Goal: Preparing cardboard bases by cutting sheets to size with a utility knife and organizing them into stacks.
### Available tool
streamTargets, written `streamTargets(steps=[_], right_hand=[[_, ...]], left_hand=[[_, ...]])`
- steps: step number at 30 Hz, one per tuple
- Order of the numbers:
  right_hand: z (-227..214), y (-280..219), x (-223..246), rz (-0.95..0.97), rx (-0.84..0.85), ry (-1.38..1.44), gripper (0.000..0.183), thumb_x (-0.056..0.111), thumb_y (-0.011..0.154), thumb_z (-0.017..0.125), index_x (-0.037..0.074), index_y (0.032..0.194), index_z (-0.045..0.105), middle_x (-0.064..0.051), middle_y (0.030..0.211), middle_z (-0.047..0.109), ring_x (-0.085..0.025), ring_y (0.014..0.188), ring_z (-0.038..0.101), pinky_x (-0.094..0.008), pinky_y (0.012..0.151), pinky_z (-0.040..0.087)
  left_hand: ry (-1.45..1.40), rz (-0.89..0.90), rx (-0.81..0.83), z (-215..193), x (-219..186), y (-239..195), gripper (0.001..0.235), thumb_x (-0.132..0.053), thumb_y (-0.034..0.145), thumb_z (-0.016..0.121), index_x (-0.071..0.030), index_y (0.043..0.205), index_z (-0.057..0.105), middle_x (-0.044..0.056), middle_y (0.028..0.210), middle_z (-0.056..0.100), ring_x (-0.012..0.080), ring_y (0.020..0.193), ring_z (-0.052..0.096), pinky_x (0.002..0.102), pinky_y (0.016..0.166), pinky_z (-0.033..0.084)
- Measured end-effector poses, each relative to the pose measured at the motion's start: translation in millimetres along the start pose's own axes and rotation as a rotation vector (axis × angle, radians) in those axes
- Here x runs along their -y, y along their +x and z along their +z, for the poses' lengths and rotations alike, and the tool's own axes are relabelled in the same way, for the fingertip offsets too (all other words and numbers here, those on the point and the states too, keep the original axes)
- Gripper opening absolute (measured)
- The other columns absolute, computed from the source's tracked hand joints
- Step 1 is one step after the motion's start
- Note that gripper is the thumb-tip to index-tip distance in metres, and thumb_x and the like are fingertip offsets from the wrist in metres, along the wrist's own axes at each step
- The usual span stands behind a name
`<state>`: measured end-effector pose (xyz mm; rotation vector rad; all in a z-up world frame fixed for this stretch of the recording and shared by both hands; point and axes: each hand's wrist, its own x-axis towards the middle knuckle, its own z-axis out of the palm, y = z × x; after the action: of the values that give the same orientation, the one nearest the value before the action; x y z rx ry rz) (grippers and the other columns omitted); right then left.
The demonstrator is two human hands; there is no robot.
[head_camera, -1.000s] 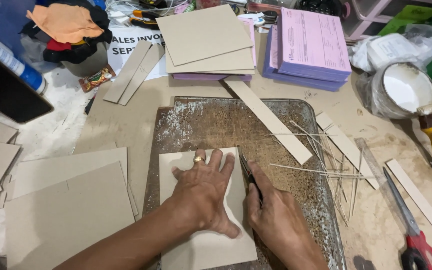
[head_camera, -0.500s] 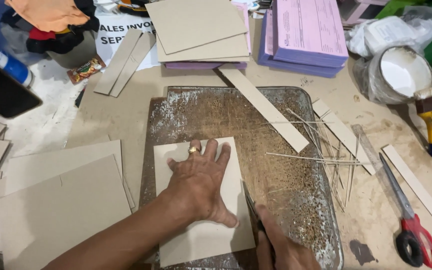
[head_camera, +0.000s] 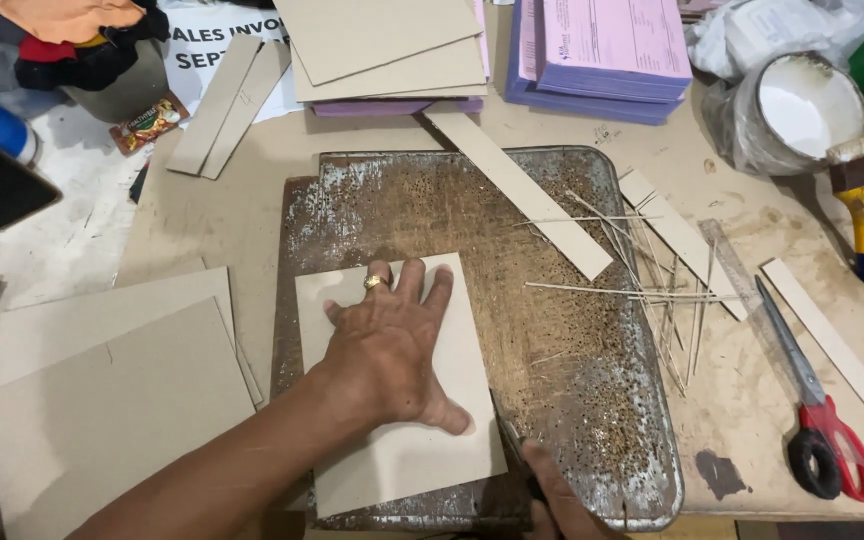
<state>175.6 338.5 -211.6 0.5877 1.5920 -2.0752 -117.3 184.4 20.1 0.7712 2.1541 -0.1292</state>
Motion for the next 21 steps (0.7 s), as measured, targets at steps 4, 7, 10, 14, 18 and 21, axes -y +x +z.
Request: streamTargets(steps=[4,7,10,14,18,21], right_hand=[[1.7,-18.7,42.9,-0.274,-0.266,-0.506,0.081,0.028,0.089,0.063,0.02,0.16,0.025,-0.003,0.17,0.027,-0.017,0.155,0.028,-0.038,0.126,0.015],[76.0,-15.2,153.5,-0.169,-0.694,-0.545,0.068,0.052,0.088,0.049,0.037,0.153,0.039,-0.001,0.12,0.063,-0.015,0.106,0.065,-0.03,0.103,0.046],[91.4,12.1,178.2,-0.176,-0.969,-0.88,0.059,0.044,0.09,0.049,0.05,0.148,0.049,0.004,0.099,0.083,-0.022,0.07,0.085,-0.039,0.079,0.066],[77.8,45.6,193.3,-0.287,-0.597,-0.964,0.059,0.031,0.102,0.036,0.027,0.16,0.026,-0.001,0.066,0.072,-0.014,0.044,0.07,-0.034,0.048,0.077],[78.6,56.4,205.7,-0.306,-0.621,-1.035,0.062,0.025,0.103,0.038,0.026,0.161,0.02,0.002,0.052,0.066,-0.013,0.032,0.058,-0.033,0.032,0.065],[82.8,57.4,217.2,-0.16,-0.586,-0.955,0.065,0.032,0.102,0.039,0.034,0.163,0.019,-0.007,0.067,0.077,-0.019,0.043,0.072,-0.039,0.053,0.076]], left_hand=[[-0.026,0.003,0.003,0.6,1.9,-0.2,0.15,-0.066,0.068,0.089,-0.022,0.165,-0.016,0.009,0.173,-0.021,0.0422,0.157,-0.017,0.076,0.119,0.011],[-0.026,0.012,-0.003,-0.2,0.6,-0.9,0.149,-0.064,0.068,0.089,-0.022,0.165,-0.016,0.01,0.173,-0.02,0.0434,0.156,-0.014,0.076,0.119,0.011],[-0.019,0.003,-0.023,-4.1,-2.2,-6.0,0.147,-0.062,0.069,0.089,-0.022,0.166,-0.013,0.01,0.171,-0.01,0.0434,0.156,-0.007,0.075,0.12,0.014],[-0.046,-0.011,0.008,-7.7,-3.8,-7.8,0.15,-0.063,0.063,0.086,-0.022,0.166,-0.014,0.006,0.17,-0.006,0.0409,0.158,-0.008,0.074,0.122,0.013],[-0.025,0.012,-0.012,-8.0,-2.8,-5.1,0.151,-0.064,0.062,0.086,-0.019,0.166,-0.013,0.007,0.167,0.002,0.0416,0.155,0.001,0.076,0.118,0.021],[-0.018,0.001,0.007,-11.2,-4.6,-6.5,0.152,-0.064,0.061,0.086,-0.018,0.166,-0.014,0.005,0.169,-0.003,0.0402,0.157,-0.006,0.076,0.119,0.02]])
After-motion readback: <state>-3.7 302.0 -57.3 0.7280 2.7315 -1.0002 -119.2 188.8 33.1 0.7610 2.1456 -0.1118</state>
